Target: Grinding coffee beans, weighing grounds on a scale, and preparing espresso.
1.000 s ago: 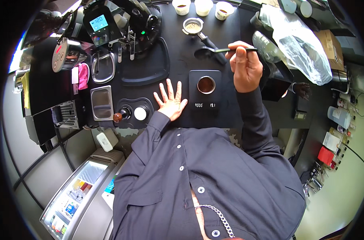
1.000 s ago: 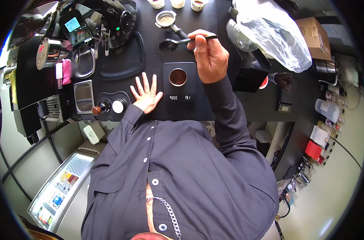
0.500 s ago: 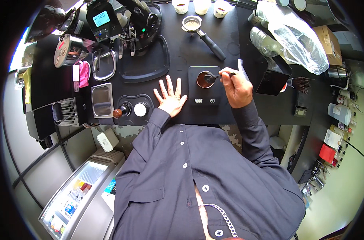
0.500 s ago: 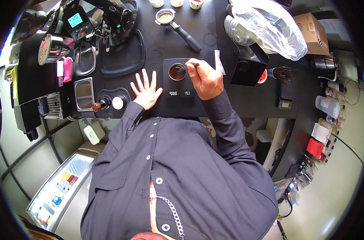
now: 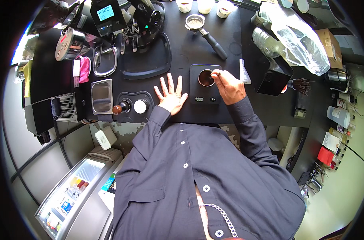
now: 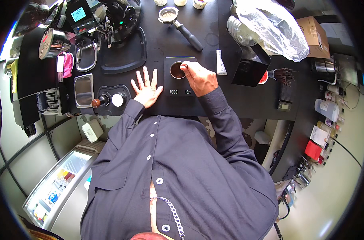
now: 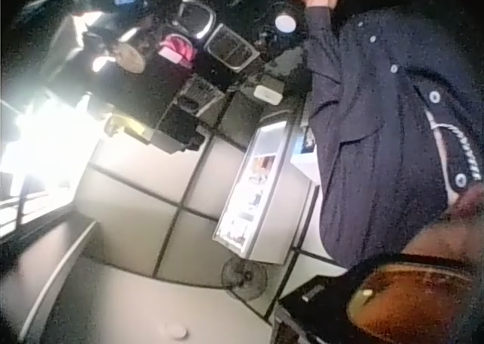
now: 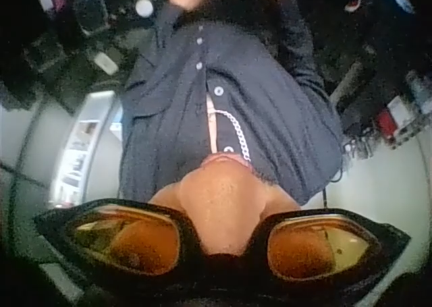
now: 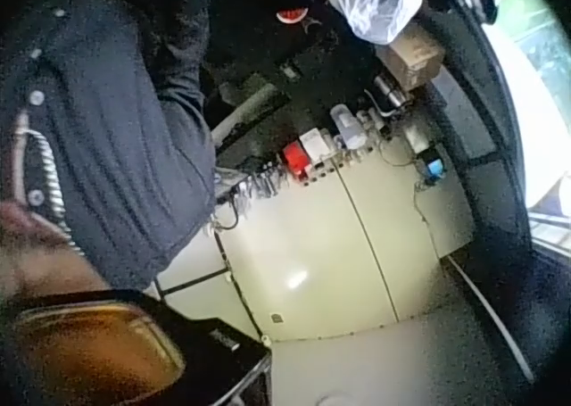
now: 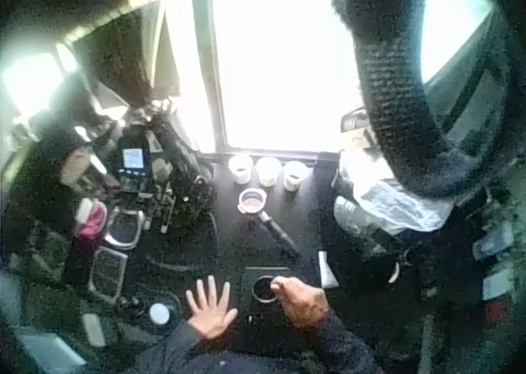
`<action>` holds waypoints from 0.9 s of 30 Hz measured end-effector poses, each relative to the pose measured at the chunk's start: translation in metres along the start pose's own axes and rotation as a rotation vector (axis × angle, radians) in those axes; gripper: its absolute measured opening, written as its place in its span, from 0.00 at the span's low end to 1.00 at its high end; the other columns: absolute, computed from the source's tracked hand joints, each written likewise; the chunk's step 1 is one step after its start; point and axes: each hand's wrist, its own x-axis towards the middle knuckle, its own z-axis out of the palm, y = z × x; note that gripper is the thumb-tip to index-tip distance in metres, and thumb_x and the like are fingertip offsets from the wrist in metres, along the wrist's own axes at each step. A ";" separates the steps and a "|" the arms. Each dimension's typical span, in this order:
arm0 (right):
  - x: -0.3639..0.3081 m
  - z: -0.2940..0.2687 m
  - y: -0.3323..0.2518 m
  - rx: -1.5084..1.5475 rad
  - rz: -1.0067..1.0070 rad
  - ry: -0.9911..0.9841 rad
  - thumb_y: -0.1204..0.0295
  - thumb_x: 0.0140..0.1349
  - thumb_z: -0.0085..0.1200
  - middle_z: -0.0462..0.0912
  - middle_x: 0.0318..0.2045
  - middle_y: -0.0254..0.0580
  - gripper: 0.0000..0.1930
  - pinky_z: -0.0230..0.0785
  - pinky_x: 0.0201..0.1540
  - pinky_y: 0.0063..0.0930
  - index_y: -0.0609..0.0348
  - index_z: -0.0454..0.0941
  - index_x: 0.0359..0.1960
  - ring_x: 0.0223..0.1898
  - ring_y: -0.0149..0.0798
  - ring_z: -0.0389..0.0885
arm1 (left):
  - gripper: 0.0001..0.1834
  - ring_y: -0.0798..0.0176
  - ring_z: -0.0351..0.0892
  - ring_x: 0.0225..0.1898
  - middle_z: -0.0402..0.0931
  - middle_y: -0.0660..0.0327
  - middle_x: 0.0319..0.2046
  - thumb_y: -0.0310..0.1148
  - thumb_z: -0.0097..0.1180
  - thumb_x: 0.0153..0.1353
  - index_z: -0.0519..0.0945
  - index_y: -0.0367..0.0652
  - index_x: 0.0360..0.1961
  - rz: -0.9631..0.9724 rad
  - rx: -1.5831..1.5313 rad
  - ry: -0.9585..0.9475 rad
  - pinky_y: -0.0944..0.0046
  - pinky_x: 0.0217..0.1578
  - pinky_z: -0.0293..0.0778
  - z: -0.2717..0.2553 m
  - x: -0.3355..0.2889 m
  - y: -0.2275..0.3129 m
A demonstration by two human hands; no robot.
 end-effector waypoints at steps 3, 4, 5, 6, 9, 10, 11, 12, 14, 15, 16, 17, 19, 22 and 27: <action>-0.007 0.012 0.007 0.092 0.035 0.099 0.66 0.73 0.56 0.86 0.35 0.45 0.10 0.79 0.36 0.33 0.60 0.83 0.43 0.33 0.47 0.88 | 0.46 0.29 0.10 0.77 0.13 0.46 0.79 0.60 0.42 0.73 0.35 0.57 0.81 -0.005 0.006 -0.007 0.16 0.66 0.23 0.000 0.000 0.001; -0.008 0.012 0.008 0.193 0.135 0.091 0.67 0.74 0.55 0.85 0.33 0.45 0.10 0.79 0.36 0.31 0.61 0.82 0.43 0.32 0.44 0.87 | 0.47 0.29 0.11 0.77 0.13 0.46 0.79 0.60 0.42 0.73 0.35 0.57 0.81 -0.004 0.007 -0.004 0.16 0.66 0.23 0.000 0.000 0.001; -0.007 0.012 0.007 0.294 0.236 0.083 0.68 0.74 0.55 0.85 0.31 0.45 0.10 0.78 0.36 0.29 0.63 0.82 0.43 0.31 0.41 0.87 | 0.47 0.29 0.11 0.77 0.13 0.46 0.79 0.60 0.42 0.73 0.35 0.57 0.81 -0.002 0.008 -0.002 0.16 0.66 0.23 0.001 0.000 0.001; -0.006 0.008 0.004 0.330 0.257 0.116 0.69 0.76 0.53 0.83 0.27 0.43 0.10 0.77 0.35 0.27 0.65 0.81 0.43 0.29 0.34 0.84 | 0.47 0.29 0.11 0.77 0.13 0.46 0.79 0.60 0.42 0.73 0.35 0.57 0.81 0.000 0.011 -0.004 0.16 0.66 0.23 0.001 0.000 0.000; -0.005 0.004 0.005 0.340 0.295 0.202 0.69 0.76 0.52 0.82 0.26 0.40 0.11 0.76 0.35 0.25 0.65 0.81 0.43 0.28 0.31 0.83 | 0.47 0.29 0.09 0.77 0.13 0.45 0.79 0.60 0.42 0.73 0.34 0.57 0.81 0.010 -0.015 -0.002 0.16 0.66 0.20 0.004 0.001 -0.002; -0.004 0.000 0.006 0.319 0.296 0.195 0.68 0.77 0.52 0.82 0.26 0.39 0.11 0.75 0.35 0.25 0.64 0.81 0.43 0.28 0.30 0.83 | 0.47 0.29 0.09 0.77 0.13 0.45 0.79 0.60 0.42 0.73 0.34 0.57 0.81 0.009 -0.010 0.007 0.16 0.66 0.20 0.005 0.001 -0.002; -0.002 -0.002 0.006 0.318 0.299 0.199 0.68 0.77 0.52 0.82 0.26 0.39 0.11 0.75 0.35 0.25 0.64 0.81 0.43 0.28 0.30 0.83 | 0.47 0.29 0.09 0.77 0.13 0.45 0.79 0.60 0.42 0.73 0.34 0.57 0.81 0.011 -0.006 0.015 0.16 0.66 0.20 0.005 0.001 -0.002; -0.001 -0.005 0.006 0.306 0.284 0.196 0.68 0.77 0.52 0.82 0.26 0.39 0.11 0.76 0.35 0.25 0.64 0.81 0.43 0.28 0.30 0.83 | 0.47 0.29 0.09 0.77 0.13 0.45 0.79 0.60 0.42 0.73 0.34 0.57 0.81 0.015 -0.004 0.013 0.16 0.66 0.20 0.005 0.001 -0.002; -0.001 -0.005 0.008 0.300 0.259 0.195 0.67 0.76 0.52 0.82 0.26 0.39 0.11 0.76 0.35 0.25 0.64 0.81 0.43 0.29 0.31 0.83 | 0.47 0.29 0.09 0.77 0.13 0.45 0.79 0.60 0.42 0.73 0.34 0.57 0.81 -0.008 0.014 -0.002 0.16 0.66 0.20 0.005 0.002 -0.002; -0.001 -0.005 0.008 0.299 0.261 0.196 0.67 0.76 0.52 0.82 0.26 0.39 0.11 0.76 0.35 0.25 0.64 0.81 0.43 0.29 0.31 0.83 | 0.47 0.29 0.09 0.77 0.13 0.45 0.79 0.60 0.42 0.73 0.34 0.57 0.81 -0.006 0.015 -0.003 0.16 0.66 0.20 0.005 0.002 -0.002; -0.001 -0.004 0.009 0.309 0.258 0.190 0.67 0.76 0.52 0.82 0.26 0.39 0.11 0.76 0.35 0.25 0.64 0.81 0.42 0.29 0.31 0.83 | 0.47 0.29 0.08 0.77 0.13 0.45 0.79 0.60 0.42 0.73 0.34 0.58 0.81 -0.008 0.019 -0.007 0.16 0.66 0.20 0.004 0.003 -0.001; -0.001 -0.004 0.009 0.320 0.255 0.184 0.67 0.76 0.52 0.82 0.26 0.39 0.12 0.76 0.35 0.25 0.64 0.81 0.42 0.29 0.31 0.83 | 0.47 0.29 0.08 0.77 0.12 0.45 0.79 0.61 0.42 0.73 0.34 0.58 0.81 -0.011 0.023 -0.011 0.16 0.66 0.20 0.004 0.003 -0.002; -0.002 -0.002 0.011 0.318 0.261 0.185 0.67 0.76 0.52 0.82 0.26 0.40 0.12 0.76 0.35 0.25 0.64 0.81 0.42 0.29 0.31 0.83 | 0.47 0.29 0.08 0.77 0.12 0.45 0.79 0.61 0.42 0.73 0.34 0.58 0.81 -0.007 0.022 -0.011 0.16 0.66 0.20 0.004 0.004 -0.002; -0.003 0.000 0.011 0.323 0.264 0.188 0.67 0.76 0.52 0.82 0.26 0.40 0.12 0.76 0.35 0.25 0.64 0.80 0.42 0.29 0.31 0.83 | 0.47 0.29 0.08 0.77 0.12 0.45 0.79 0.61 0.42 0.73 0.33 0.58 0.81 0.000 0.019 -0.006 0.16 0.66 0.20 0.005 0.004 -0.003; -0.001 0.002 0.012 0.322 0.234 0.221 0.67 0.76 0.53 0.83 0.24 0.37 0.11 0.73 0.31 0.24 0.62 0.82 0.42 0.26 0.29 0.83 | 0.47 0.29 0.08 0.76 0.12 0.45 0.78 0.61 0.41 0.73 0.33 0.57 0.81 0.001 0.020 -0.003 0.16 0.66 0.21 0.007 0.003 -0.004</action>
